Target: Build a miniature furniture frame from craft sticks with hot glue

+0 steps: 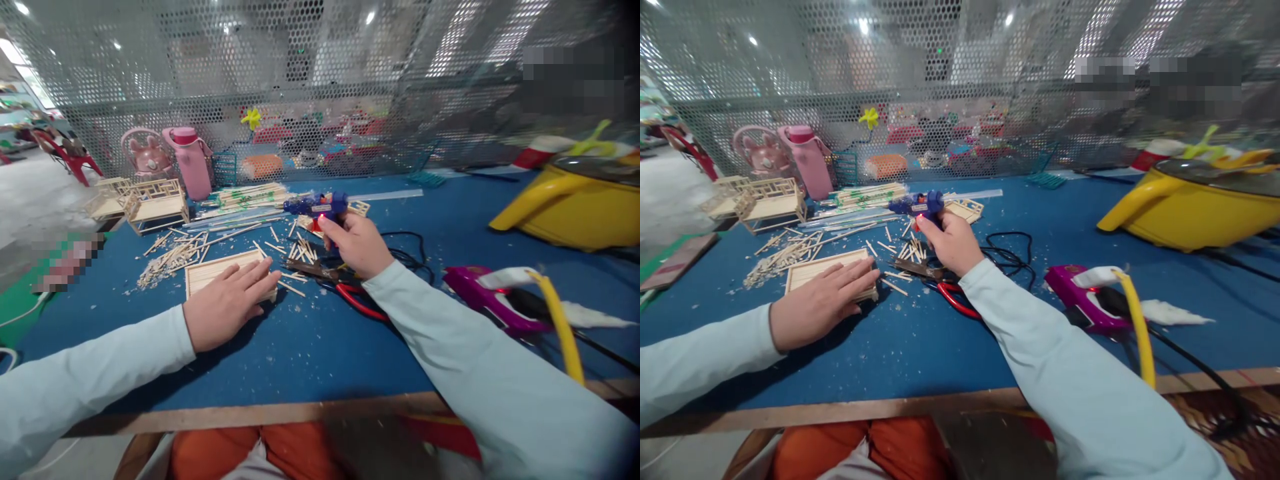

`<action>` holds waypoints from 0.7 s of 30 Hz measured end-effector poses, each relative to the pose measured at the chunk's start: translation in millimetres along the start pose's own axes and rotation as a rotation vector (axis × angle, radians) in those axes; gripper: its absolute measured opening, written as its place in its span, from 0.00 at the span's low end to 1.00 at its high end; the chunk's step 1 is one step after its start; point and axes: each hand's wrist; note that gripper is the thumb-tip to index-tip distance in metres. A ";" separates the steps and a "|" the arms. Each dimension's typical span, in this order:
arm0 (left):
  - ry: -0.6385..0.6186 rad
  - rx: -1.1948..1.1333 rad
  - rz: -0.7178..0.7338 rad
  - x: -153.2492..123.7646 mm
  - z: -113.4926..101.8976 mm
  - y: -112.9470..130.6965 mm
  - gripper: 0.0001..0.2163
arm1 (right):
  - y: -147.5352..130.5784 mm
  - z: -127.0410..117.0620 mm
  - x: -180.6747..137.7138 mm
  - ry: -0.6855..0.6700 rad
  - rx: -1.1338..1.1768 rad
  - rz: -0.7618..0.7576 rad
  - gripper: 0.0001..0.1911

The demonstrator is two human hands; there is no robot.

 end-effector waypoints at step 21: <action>0.009 0.071 -0.196 -7.3 7.2 10.0 0.20 | 35.2 -22.4 38.5 0.097 -1.028 -0.001 0.25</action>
Point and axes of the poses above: each hand's wrist, its own x-axis towards the middle knuckle, its own z-axis out of the palm, y = z × x, and after that the axes turned 11 degrees about z, right-handed
